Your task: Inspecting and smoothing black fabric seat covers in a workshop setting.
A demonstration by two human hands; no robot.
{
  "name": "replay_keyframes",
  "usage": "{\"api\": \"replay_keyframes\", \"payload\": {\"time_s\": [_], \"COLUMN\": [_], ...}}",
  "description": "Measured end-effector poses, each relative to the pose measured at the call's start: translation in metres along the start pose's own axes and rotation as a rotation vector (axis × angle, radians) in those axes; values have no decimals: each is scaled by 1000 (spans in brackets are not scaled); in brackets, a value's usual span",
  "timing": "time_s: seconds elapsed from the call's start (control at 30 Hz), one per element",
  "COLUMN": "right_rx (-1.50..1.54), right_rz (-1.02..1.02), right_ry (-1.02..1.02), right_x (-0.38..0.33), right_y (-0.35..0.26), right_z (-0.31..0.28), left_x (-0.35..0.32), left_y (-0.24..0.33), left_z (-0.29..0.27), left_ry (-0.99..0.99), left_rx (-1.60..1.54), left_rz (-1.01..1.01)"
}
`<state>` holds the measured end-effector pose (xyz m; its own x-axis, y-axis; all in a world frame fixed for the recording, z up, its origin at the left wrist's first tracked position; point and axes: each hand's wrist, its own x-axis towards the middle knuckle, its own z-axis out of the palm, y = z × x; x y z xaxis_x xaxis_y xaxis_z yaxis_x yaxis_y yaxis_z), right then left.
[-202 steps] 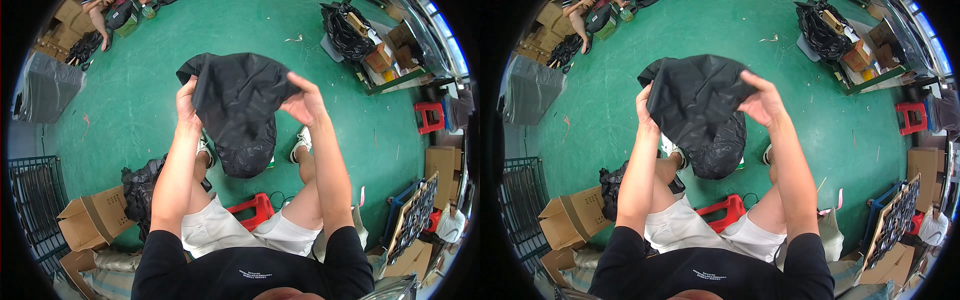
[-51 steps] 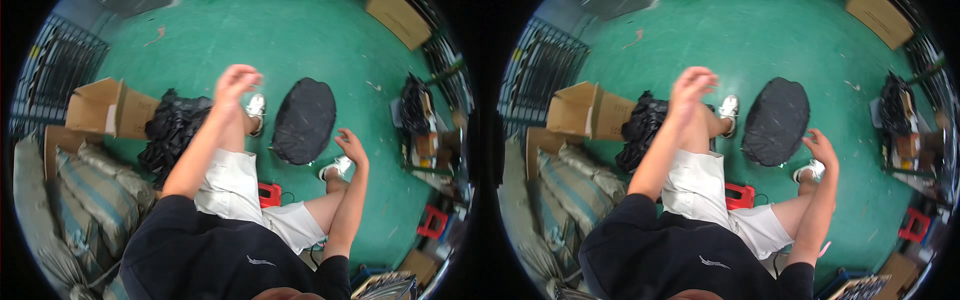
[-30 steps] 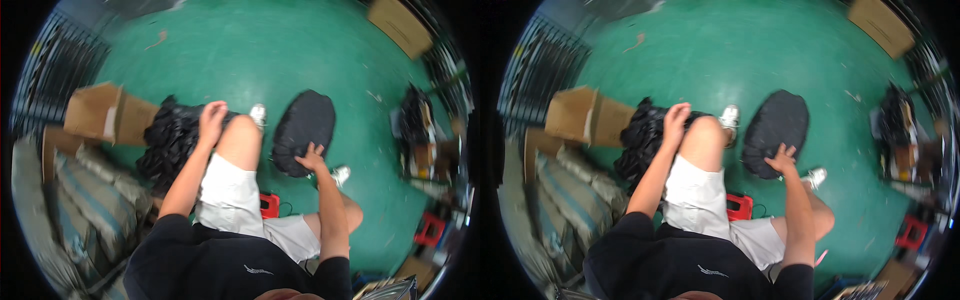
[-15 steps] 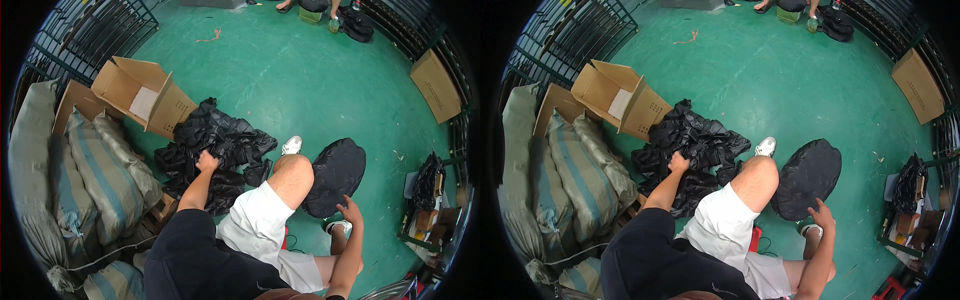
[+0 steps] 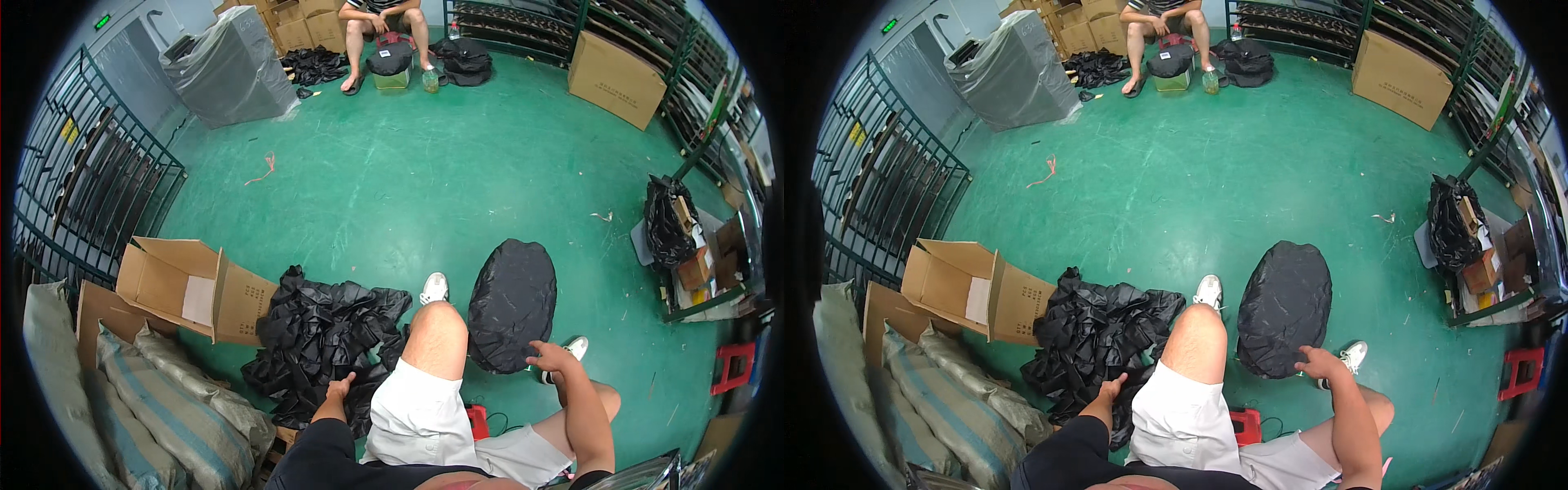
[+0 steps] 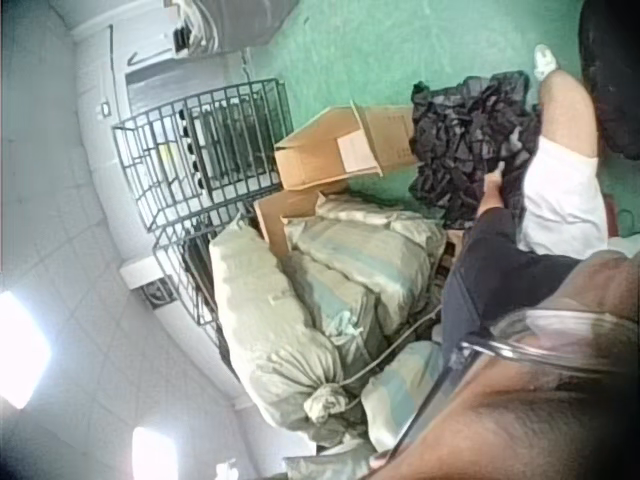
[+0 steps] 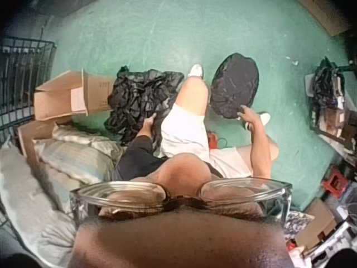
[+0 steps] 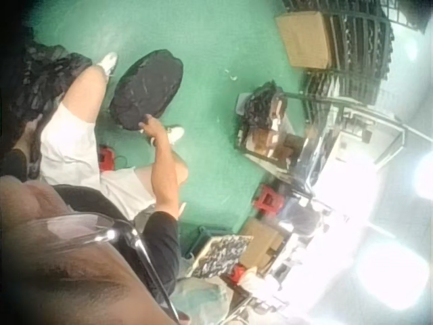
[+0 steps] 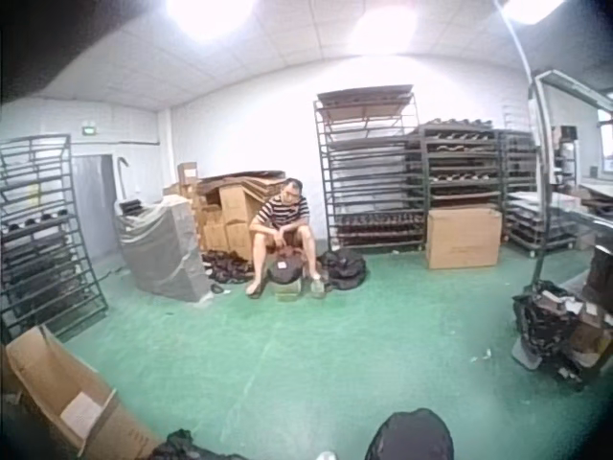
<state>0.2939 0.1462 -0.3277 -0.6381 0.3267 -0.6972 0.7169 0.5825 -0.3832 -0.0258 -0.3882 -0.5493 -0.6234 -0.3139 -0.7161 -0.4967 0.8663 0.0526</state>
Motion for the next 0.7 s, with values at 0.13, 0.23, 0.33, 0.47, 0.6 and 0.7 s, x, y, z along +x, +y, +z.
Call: {"api": "replay_keyframes", "payload": {"time_s": [0.13,0.23,0.33,0.47,0.6,0.7], "right_rx": [-68,-12,13,-39,-52,-71], "right_rz": [-59,-119,-176,-227,-244,-236], "right_ry": [65,65,114,180,205,209], "right_x": [7,10,11,14,13,12], "right_y": [-11,-24,-28,-45,-45,-34], "right_z": [6,-3,-5,-11,-15,-13], "left_x": [-14,-9,-23,-34,-70,-153], "left_y": [-6,-24,-33,-39,18,123], "left_z": [-27,-37,-64,-135,-225,-260], "left_ry": [-178,39,301,698,771,536], "left_rx": [562,356,30,-574,-1135,-1500], "left_rz": [145,162,327,220,497,802]}}
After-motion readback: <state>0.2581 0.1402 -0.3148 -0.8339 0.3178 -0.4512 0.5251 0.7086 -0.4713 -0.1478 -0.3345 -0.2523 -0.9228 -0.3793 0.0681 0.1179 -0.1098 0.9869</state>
